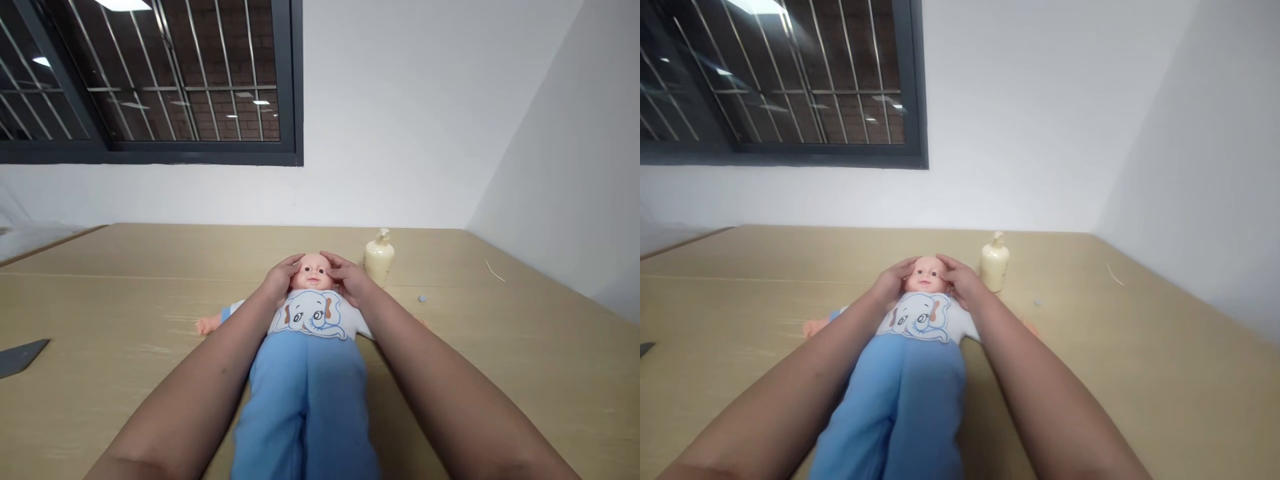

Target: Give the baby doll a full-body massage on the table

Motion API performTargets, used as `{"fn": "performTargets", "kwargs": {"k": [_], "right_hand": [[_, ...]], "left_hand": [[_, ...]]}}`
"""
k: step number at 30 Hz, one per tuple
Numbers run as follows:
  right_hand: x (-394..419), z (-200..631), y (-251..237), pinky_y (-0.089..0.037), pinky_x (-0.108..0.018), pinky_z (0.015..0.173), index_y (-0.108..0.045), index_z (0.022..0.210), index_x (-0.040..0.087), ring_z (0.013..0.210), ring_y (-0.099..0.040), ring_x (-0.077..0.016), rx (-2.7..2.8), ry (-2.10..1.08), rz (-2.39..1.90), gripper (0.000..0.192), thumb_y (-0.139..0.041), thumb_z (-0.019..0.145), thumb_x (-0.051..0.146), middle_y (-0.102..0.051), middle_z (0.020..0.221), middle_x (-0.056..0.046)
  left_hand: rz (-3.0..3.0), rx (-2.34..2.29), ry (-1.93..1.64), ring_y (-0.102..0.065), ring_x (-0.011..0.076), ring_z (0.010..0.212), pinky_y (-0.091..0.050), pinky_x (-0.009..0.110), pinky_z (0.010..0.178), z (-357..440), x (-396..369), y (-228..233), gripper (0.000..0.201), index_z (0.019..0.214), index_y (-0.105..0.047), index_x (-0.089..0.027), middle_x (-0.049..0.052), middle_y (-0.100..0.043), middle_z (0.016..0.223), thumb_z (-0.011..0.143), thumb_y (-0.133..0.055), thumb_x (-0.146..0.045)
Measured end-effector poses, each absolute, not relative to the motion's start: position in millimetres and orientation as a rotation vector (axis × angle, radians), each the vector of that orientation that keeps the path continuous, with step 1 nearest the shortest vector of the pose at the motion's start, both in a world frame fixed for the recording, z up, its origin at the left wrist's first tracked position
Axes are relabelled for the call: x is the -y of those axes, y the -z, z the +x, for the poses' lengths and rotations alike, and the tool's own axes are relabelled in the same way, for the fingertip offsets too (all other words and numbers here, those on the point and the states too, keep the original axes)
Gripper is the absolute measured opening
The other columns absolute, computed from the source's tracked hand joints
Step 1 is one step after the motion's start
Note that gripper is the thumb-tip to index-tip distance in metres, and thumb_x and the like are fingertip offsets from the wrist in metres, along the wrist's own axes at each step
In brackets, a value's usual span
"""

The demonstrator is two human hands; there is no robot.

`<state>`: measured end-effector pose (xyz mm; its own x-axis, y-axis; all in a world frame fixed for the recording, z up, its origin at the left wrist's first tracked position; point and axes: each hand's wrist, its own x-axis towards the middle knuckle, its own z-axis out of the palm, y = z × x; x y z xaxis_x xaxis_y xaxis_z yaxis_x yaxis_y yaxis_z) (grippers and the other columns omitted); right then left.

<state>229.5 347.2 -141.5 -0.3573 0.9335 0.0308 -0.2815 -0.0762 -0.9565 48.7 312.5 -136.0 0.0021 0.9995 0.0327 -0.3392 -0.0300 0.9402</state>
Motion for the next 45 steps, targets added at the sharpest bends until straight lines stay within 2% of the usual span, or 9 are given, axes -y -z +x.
{"fn": "performTargets", "kwargs": {"k": [3,7,11,15,23,30,35,45], "right_hand": [[-348.8,227.0,143.3,-0.055,-0.040,0.091,-0.064,0.126,0.028,0.105,-0.067,-0.0251,1.263,-1.552,-0.818,0.063,-0.082,0.066,0.030,-0.068,0.123,-0.006],[-349.3,222.8,143.7,-0.052,-0.041,0.095,-0.067,0.117,0.026,0.102,-0.066,-0.0247,1.325,-1.395,-0.901,0.060,-0.088,0.063,0.038,-0.070,0.108,-0.005],[-352.7,220.8,145.6,-0.050,-0.042,0.096,-0.069,0.112,0.026,0.099,-0.064,-0.0239,1.348,-1.328,-0.929,0.054,-0.087,0.064,0.041,-0.070,0.102,-0.004],[-354.9,220.9,146.9,-0.052,-0.041,0.094,-0.067,0.115,0.026,0.100,-0.066,-0.0239,1.323,-1.393,-0.887,0.051,-0.082,0.068,0.040,-0.071,0.105,-0.005],[-351.0,230.2,145.5,-0.055,-0.042,0.087,-0.064,0.127,0.027,0.100,-0.068,-0.0261,1.305,-1.532,-0.828,0.062,-0.078,0.067,0.031,-0.069,0.124,-0.007],[-352.9,222.7,146.8,-0.051,-0.042,0.099,-0.064,0.121,0.026,0.111,-0.064,-0.0262,1.391,-1.372,-0.861,0.060,-0.084,0.067,0.041,-0.069,0.117,-0.005],[-351.8,224.3,142.1,-0.044,-0.045,0.106,-0.067,0.115,0.025,0.116,-0.059,-0.0273,1.481,-1.211,-0.934,0.060,-0.088,0.063,0.045,-0.069,0.115,-0.005],[-359.2,220.6,152.2,-0.050,-0.041,0.098,-0.064,0.118,0.027,0.108,-0.063,-0.0240,1.404,-1.329,-0.896,0.047,-0.076,0.075,0.042,-0.069,0.111,-0.004]], "left_hand": [[0.989,-0.944,-1.365,-0.071,0.0280,0.096,-0.056,0.040,0.087,50.3,-315.0,136.1,0.049,0.113,-0.068,-0.017,0.013,-0.074,0.109,0.069,-0.079,-0.036],[1.020,-1.025,-1.359,-0.071,0.0244,0.087,-0.055,0.036,0.083,53.8,-316.7,133.7,0.055,0.112,-0.068,-0.018,0.009,-0.074,0.099,0.063,-0.087,-0.035],[1.026,-1.075,-1.366,-0.070,0.0237,0.086,-0.054,0.035,0.081,54.3,-317.6,135.1,0.052,0.110,-0.069,-0.019,0.007,-0.074,0.096,0.065,-0.087,-0.035],[1.000,-1.029,-1.374,-0.070,0.0249,0.090,-0.054,0.036,0.085,52.0,-318.4,138.0,0.046,0.111,-0.069,-0.018,0.009,-0.075,0.097,0.070,-0.082,-0.035],[0.930,-0.922,-1.374,-0.071,0.0309,0.100,-0.056,0.044,0.089,48.3,-318.8,142.9,0.047,0.117,-0.067,-0.018,0.015,-0.073,0.115,0.073,-0.075,-0.031],[1.010,-0.989,-1.368,-0.071,0.0242,0.088,-0.055,0.036,0.083,49.6,-317.2,136.9,0.053,0.114,-0.066,-0.018,0.009,-0.072,0.102,0.066,-0.083,-0.031],[1.056,-1.068,-1.368,-0.070,0.0232,0.084,-0.054,0.035,0.078,51.2,-318.1,136.9,0.059,0.114,-0.064,-0.021,0.007,-0.071,0.102,0.063,-0.088,-0.034],[1.043,-1.034,-1.370,-0.069,0.0222,0.081,-0.053,0.033,0.076,49.4,-321.7,140.3,0.041,0.106,-0.067,-0.018,0.007,-0.072,0.091,0.070,-0.080,-0.032]]}}
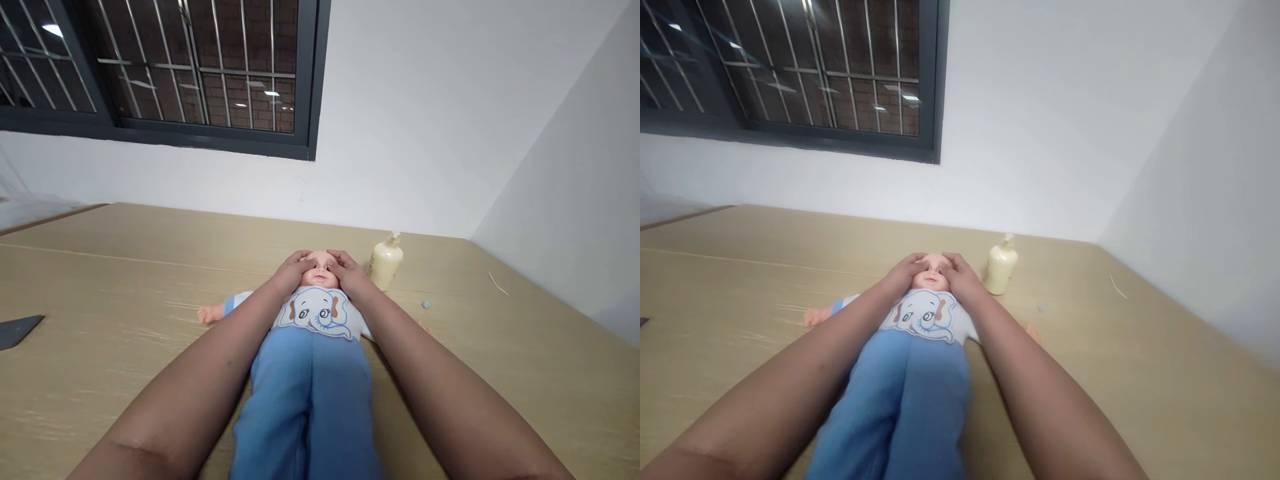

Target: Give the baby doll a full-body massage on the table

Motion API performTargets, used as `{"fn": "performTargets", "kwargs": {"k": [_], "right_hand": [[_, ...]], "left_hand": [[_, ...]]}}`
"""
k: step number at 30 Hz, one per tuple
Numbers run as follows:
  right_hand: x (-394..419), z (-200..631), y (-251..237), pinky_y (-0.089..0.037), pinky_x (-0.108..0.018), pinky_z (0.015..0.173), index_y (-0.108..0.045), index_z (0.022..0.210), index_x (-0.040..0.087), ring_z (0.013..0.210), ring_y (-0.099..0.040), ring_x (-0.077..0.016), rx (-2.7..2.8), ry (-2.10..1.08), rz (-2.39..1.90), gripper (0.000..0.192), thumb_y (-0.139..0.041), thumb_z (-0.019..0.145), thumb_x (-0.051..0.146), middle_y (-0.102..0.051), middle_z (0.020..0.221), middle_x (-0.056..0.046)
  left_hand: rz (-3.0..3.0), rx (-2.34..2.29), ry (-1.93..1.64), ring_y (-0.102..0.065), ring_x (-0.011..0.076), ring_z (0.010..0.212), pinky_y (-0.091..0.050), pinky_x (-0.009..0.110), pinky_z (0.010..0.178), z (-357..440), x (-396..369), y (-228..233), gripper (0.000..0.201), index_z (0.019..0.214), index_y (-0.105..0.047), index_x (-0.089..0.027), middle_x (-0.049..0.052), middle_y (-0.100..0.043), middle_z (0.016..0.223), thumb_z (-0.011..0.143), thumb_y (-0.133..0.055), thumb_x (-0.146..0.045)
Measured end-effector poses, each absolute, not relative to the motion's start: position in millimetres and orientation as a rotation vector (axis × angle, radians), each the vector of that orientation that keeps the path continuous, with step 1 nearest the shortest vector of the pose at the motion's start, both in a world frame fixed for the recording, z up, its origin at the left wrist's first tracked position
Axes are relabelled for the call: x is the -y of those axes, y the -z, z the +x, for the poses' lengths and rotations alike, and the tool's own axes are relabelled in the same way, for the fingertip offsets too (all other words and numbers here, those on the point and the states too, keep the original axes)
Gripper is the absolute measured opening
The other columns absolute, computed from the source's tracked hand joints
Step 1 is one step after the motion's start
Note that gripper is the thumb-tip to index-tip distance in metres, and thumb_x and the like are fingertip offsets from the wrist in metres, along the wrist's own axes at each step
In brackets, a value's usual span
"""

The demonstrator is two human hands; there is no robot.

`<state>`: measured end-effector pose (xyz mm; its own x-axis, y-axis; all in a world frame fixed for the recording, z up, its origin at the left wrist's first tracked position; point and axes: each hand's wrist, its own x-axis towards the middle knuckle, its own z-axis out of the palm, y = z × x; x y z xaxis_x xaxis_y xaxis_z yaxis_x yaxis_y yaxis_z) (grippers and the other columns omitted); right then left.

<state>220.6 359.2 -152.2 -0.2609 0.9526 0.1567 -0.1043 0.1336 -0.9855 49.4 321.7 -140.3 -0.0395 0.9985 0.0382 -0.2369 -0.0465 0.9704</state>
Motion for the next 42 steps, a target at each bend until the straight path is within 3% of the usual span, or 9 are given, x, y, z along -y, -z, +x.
{"fn": "performTargets", "kwargs": {"k": [12,21,28,37,42], "right_hand": [[-350.1,228.3,145.9,-0.050,-0.042,0.104,-0.060,0.128,0.029,0.120,-0.062,-0.0252,1.359,-1.549,-0.771,0.056,-0.076,0.074,0.034,-0.063,0.134,-0.005],[-353.5,223.1,147.2,-0.049,-0.042,0.102,-0.061,0.122,0.027,0.114,-0.062,-0.0251,1.417,-1.365,-0.919,0.060,-0.084,0.069,0.042,-0.067,0.118,-0.004],[-351.6,222.1,148.7,-0.052,-0.040,0.097,-0.062,0.118,0.027,0.107,-0.064,-0.0238,1.395,-1.358,-0.912,0.051,-0.079,0.072,0.040,-0.069,0.110,-0.003],[-350.5,224.6,147.4,-0.053,-0.041,0.096,-0.062,0.122,0.027,0.111,-0.065,-0.0260,1.384,-1.454,-0.812,0.054,-0.074,0.071,0.035,-0.067,0.124,-0.005],[-351.0,224.5,144.7,-0.047,-0.042,0.103,-0.063,0.123,0.028,0.115,-0.060,-0.0255,1.462,-1.344,-0.885,0.059,-0.083,0.069,0.040,-0.066,0.119,-0.003]], "left_hand": [[0.985,-0.950,-1.396,-0.070,0.0264,0.089,-0.055,0.039,0.084,48.7,-318.6,140.4,0.046,0.111,-0.067,-0.017,0.010,-0.074,0.101,0.067,-0.074,-0.031],[1.037,-1.068,-1.384,-0.068,0.0215,0.082,-0.053,0.033,0.078,53.6,-313.0,130.1,0.054,0.107,-0.067,-0.020,0.004,-0.072,0.094,0.059,-0.088,-0.033],[1.044,-1.040,-1.374,-0.068,0.0221,0.081,-0.053,0.033,0.078,53.7,-311.2,130.3,0.049,0.105,-0.069,-0.018,0.006,-0.073,0.093,0.061,-0.084,-0.034],[1.005,-0.970,-1.419,-0.068,0.0265,0.101,-0.053,0.035,0.090,50.8,-314.3,134.2,0.037,0.103,-0.071,-0.017,0.010,-0.073,0.108,0.068,-0.072,-0.032],[1.043,-1.014,-1.387,-0.070,0.0251,0.089,-0.054,0.036,0.083,50.4,-312.2,133.2,0.048,0.109,-0.067,-0.018,0.007,-0.073,0.099,0.064,-0.082,-0.029]]}}
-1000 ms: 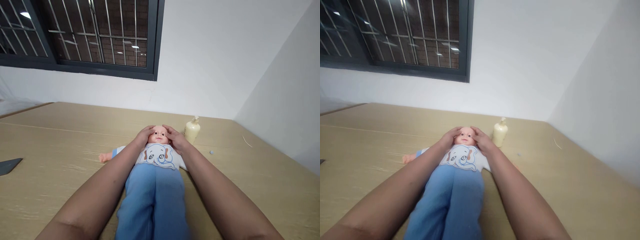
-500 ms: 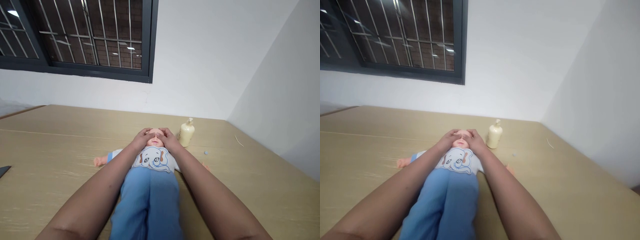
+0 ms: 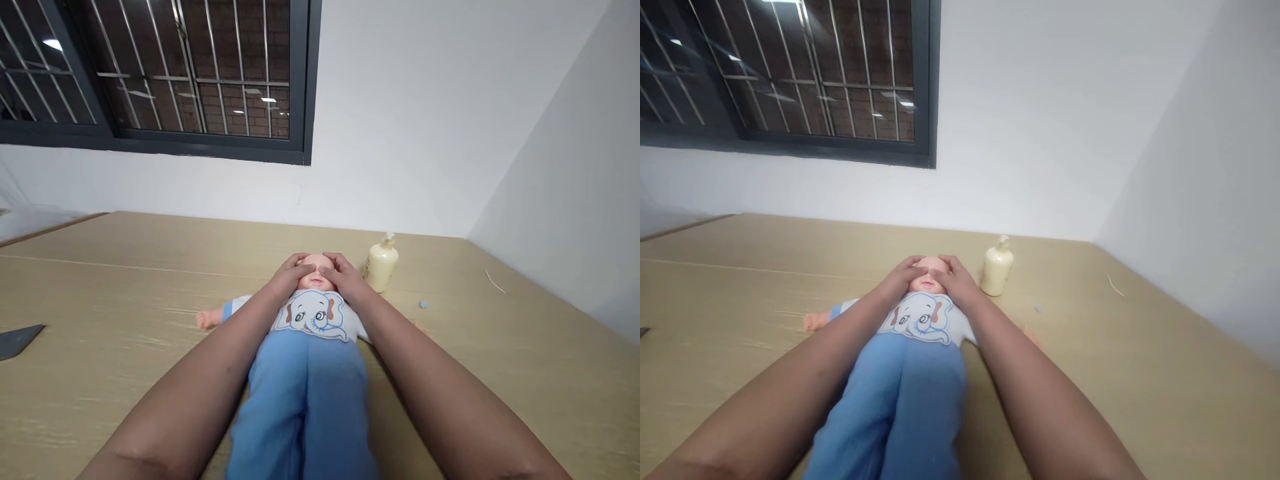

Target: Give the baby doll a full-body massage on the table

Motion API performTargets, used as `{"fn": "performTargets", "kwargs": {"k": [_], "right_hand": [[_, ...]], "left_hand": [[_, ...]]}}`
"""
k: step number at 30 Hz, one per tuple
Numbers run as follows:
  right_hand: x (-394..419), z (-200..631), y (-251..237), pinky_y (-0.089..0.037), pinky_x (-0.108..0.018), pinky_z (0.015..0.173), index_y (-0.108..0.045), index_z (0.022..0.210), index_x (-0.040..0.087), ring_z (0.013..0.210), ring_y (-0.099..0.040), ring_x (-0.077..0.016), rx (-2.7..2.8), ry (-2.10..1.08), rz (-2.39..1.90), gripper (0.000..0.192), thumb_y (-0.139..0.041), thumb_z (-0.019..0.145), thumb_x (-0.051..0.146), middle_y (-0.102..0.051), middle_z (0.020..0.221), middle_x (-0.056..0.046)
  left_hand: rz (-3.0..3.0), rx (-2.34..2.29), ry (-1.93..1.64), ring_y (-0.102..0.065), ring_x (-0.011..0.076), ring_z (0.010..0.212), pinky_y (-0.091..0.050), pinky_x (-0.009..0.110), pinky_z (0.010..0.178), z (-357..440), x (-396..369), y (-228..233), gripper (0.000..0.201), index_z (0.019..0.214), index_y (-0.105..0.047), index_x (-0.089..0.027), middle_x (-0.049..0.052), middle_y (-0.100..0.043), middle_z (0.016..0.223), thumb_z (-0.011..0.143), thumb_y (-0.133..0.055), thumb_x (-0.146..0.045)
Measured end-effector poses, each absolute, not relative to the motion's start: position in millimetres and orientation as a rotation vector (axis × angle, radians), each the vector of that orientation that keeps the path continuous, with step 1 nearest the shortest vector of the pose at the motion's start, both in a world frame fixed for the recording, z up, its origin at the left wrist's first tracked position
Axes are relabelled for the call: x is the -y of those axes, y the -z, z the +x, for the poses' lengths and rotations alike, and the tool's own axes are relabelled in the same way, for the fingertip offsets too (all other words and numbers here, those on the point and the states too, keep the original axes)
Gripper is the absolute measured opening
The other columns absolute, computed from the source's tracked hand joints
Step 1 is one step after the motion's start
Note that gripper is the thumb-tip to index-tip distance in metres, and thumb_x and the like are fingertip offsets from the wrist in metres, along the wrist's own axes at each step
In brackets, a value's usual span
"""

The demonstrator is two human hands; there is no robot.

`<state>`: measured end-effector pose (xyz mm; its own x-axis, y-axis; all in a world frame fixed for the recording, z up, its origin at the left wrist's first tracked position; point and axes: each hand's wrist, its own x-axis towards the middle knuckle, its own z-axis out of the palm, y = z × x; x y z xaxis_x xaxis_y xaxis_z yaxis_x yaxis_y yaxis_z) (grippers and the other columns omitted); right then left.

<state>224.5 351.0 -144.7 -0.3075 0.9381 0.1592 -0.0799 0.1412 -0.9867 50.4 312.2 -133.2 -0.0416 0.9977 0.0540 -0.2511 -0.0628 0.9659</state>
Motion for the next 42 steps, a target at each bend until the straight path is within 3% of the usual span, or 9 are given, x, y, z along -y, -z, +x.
{"fn": "performTargets", "kwargs": {"k": [4,11,21,28,35,42], "right_hand": [[-350.7,224.7,141.8,-0.040,-0.043,0.109,-0.066,0.118,0.028,0.116,-0.058,-0.0246,1.499,-1.250,-0.925,0.059,-0.087,0.065,0.042,-0.066,0.116,-0.002],[-353.1,221.0,147.0,-0.049,-0.041,0.100,-0.064,0.119,0.027,0.107,-0.063,-0.0234,1.415,-1.342,-0.896,0.051,-0.079,0.072,0.041,-0.069,0.111,-0.003],[-346.2,226.0,142.5,-0.053,-0.044,0.098,-0.062,0.124,0.028,0.112,-0.065,-0.0266,1.342,-1.504,-0.819,0.059,-0.076,0.067,0.032,-0.065,0.130,-0.005],[-355.3,223.4,145.8,-0.048,-0.043,0.103,-0.065,0.117,0.026,0.113,-0.061,-0.0254,1.397,-1.348,-0.913,0.059,-0.086,0.064,0.039,-0.069,0.114,-0.004],[-357.7,220.7,148.7,-0.049,-0.042,0.099,-0.066,0.115,0.026,0.105,-0.064,-0.0246,1.373,-1.343,-0.919,0.053,-0.082,0.068,0.041,-0.070,0.105,-0.004],[-352.3,222.8,148.0,-0.053,-0.041,0.095,-0.064,0.122,0.028,0.107,-0.066,-0.0253,1.314,-1.457,-0.841,0.055,-0.075,0.069,0.034,-0.068,0.124,-0.004]], "left_hand": [[1.057,-1.042,-1.377,-0.069,0.0232,0.082,-0.054,0.034,0.077,50.9,-312.4,132.9,0.053,0.110,-0.066,-0.020,0.005,-0.071,0.094,0.062,-0.086,-0.030],[1.038,-1.029,-1.386,-0.069,0.0226,0.085,-0.053,0.034,0.080,50.7,-314.3,135.2,0.046,0.107,-0.068,-0.019,0.007,-0.073,0.095,0.066,-0.082,-0.032],[0.988,-0.932,-1.389,-0.069,0.0251,0.092,-0.053,0.037,0.086,51.7,-309.5,130.8,0.042,0.104,-0.068,-0.017,0.009,-0.072,0.101,0.064,-0.075,-0.029],[1.046,-1.062,-1.397,-0.069,0.0238,0.085,-0.052,0.035,0.081,52.1,-312.0,131.8,0.051,0.107,-0.069,-0.019,0.006,-0.072,0.094,0.060,-0.086,-0.031],[1.055,-1.081,-1.397,-0.069,0.0243,0.086,-0.052,0.036,0.084,51.4,-314.3,133.8,0.047,0.104,-0.070,-0.019,0.006,-0.073,0.090,0.063,-0.086,-0.034],[1.004,-0.966,-1.398,-0.070,0.0269,0.095,-0.054,0.040,0.089,50.5,-317.4,140.5,0.044,0.109,-0.069,-0.017,0.011,-0.074,0.105,0.069,-0.077,-0.035]]}}
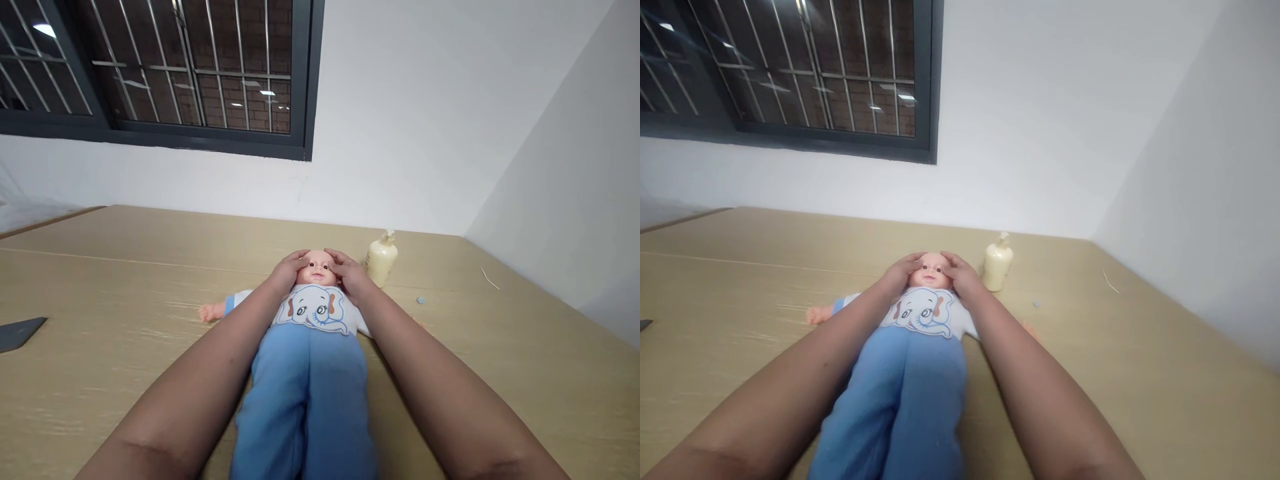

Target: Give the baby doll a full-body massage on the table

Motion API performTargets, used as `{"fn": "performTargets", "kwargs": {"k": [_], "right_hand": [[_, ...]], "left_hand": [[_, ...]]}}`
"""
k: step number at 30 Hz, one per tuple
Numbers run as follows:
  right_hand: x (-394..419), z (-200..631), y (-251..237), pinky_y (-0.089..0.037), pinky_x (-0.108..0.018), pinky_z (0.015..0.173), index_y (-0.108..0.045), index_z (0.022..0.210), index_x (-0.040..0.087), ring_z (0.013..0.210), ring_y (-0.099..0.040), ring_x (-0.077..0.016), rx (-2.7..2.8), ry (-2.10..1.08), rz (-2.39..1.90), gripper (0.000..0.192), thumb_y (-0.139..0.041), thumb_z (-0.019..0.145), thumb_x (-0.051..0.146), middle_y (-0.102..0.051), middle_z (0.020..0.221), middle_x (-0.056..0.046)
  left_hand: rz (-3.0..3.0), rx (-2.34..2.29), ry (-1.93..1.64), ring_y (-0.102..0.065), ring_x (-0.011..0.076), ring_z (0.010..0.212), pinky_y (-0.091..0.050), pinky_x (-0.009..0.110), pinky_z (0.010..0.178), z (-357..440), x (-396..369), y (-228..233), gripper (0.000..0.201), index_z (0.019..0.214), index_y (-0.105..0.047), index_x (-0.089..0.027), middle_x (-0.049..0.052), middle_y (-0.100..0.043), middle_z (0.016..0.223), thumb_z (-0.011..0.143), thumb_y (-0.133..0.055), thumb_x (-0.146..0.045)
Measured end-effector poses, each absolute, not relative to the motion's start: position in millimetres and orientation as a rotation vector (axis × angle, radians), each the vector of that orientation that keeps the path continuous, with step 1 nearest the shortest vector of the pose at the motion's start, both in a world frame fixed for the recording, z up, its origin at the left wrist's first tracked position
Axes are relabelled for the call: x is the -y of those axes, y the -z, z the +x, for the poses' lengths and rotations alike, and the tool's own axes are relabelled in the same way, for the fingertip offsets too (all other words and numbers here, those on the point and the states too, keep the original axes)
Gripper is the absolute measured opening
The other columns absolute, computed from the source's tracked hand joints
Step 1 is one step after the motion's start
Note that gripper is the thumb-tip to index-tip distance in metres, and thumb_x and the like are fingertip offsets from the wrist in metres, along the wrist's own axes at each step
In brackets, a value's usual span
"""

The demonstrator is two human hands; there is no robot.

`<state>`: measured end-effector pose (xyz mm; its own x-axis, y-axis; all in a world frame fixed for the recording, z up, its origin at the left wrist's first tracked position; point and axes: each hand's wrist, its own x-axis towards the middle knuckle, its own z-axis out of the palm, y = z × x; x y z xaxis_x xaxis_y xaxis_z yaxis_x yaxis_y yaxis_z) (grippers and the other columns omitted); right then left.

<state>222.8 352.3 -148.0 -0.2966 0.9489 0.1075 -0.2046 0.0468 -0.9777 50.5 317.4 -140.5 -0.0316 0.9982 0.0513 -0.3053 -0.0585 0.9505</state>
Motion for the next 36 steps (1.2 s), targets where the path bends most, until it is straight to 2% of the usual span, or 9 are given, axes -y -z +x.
{"fn": "performTargets", "kwargs": {"k": [3,10,13,18,21,23,27,30,36], "right_hand": [[-352.2,223.5,148.0,-0.052,-0.042,0.099,-0.065,0.122,0.027,0.111,-0.065,-0.0257,1.327,-1.454,-0.830,0.056,-0.076,0.068,0.032,-0.068,0.125,-0.004],[-353.4,223.1,150.1,-0.047,-0.043,0.108,-0.060,0.131,0.028,0.119,-0.062,-0.0260,1.427,-1.391,-0.869,0.063,-0.079,0.073,0.040,-0.065,0.128,-0.005],[-351.4,229.3,147.0,-0.047,-0.045,0.108,-0.057,0.137,0.028,0.122,-0.061,-0.0279,1.496,-1.389,-0.877,0.075,-0.084,0.070,0.043,-0.063,0.133,-0.006],[-345.8,244.1,135.8,-0.044,-0.048,0.112,-0.027,0.159,0.029,0.135,-0.052,-0.0320,1.799,-1.422,-0.924,0.118,-0.092,0.061,0.043,-0.047,0.153,-0.012],[-342.4,246.6,130.7,-0.037,-0.047,0.119,-0.016,0.162,0.027,0.146,-0.040,-0.0322,1.914,-1.329,-0.945,0.128,-0.092,0.061,0.047,-0.034,0.162,-0.011],[-341.1,245.8,129.5,-0.035,-0.048,0.121,-0.013,0.162,0.027,0.147,-0.037,-0.0324,1.955,-1.263,-0.977,0.131,-0.092,0.061,0.048,-0.031,0.164,-0.011],[-341.6,243.9,130.9,-0.036,-0.051,0.119,-0.017,0.162,0.028,0.144,-0.043,-0.0340,1.967,-1.196,-1.002,0.128,-0.093,0.060,0.047,-0.036,0.162,-0.011],[-343.8,244.9,133.1,-0.033,-0.051,0.121,-0.020,0.161,0.029,0.146,-0.040,-0.0329,1.952,-1.207,-0.964,0.123,-0.092,0.063,0.045,-0.033,0.163,-0.010],[-349.0,253.3,137.3,-0.034,-0.047,0.121,-0.021,0.160,0.030,0.151,-0.032,-0.0294,1.766,-1.540,-0.805,0.114,-0.089,0.069,0.039,-0.020,0.169,-0.007]], "left_hand": [[0.989,-0.945,-1.405,-0.069,0.0272,0.098,-0.053,0.040,0.092,49.9,-318.1,141.0,0.046,0.111,-0.068,-0.017,0.011,-0.074,0.108,0.068,-0.075,-0.032],[0.992,-0.935,-1.359,-0.071,0.0248,0.087,-0.054,0.039,0.087,49.2,-316.1,137.8,0.051,0.114,-0.067,-0.017,0.009,-0.074,0.098,0.066,-0.080,-0.028],[1.002,-0.900,-1.311,-0.071,0.0262,0.087,-0.055,0.040,0.086,48.4,-312.5,134.6,0.057,0.118,-0.066,-0.016,0.011,-0.074,0.101,0.066,-0.083,-0.031],[1.083,-0.793,-1.126,-0.071,0.0349,0.101,-0.056,0.046,0.089,40.2,-303.9,126.8,0.081,0.129,-0.062,-0.016,0.018,-0.071,0.117,0.053,-0.093,-0.022],[1.169,-0.806,-1.049,-0.065,0.0367,0.118,-0.052,0.047,0.098,32.9,-301.9,126.6,0.106,0.146,-0.049,-0.020,0.019,-0.063,0.136,0.050,-0.094,-0.017],[1.228,-0.851,-1.054,-0.061,0.0369,0.124,-0.050,0.048,0.102,29.6,-302.2,128.0,0.114,0.151,-0.042,-0.022,0.018,-0.058,0.142,0.050,-0.095,-0.018],[1.369,-0.852,-1.070,-0.059,0.0377,0.126,-0.050,0.047,0.102,27.9,-302.7,129.1,0.102,0.144,-0.052,-0.021,0.017,-0.061,0.140,0.052,-0.096,-0.023],[1.382,-0.878,-1.100,-0.061,0.0377,0.123,-0.052,0.047,0.099,26.7,-301.7,128.4,0.094,0.140,-0.057,-0.019,0.017,-0.062,0.137,0.054,-0.096,-0.026],[1.251,-0.673,-1.051,-0.067,0.0345,0.114,-0.053,0.047,0.096,18.2,-302.2,129.9,0.082,0.135,-0.061,-0.019,0.019,-0.062,0.137,0.060,-0.094,-0.027]]}}
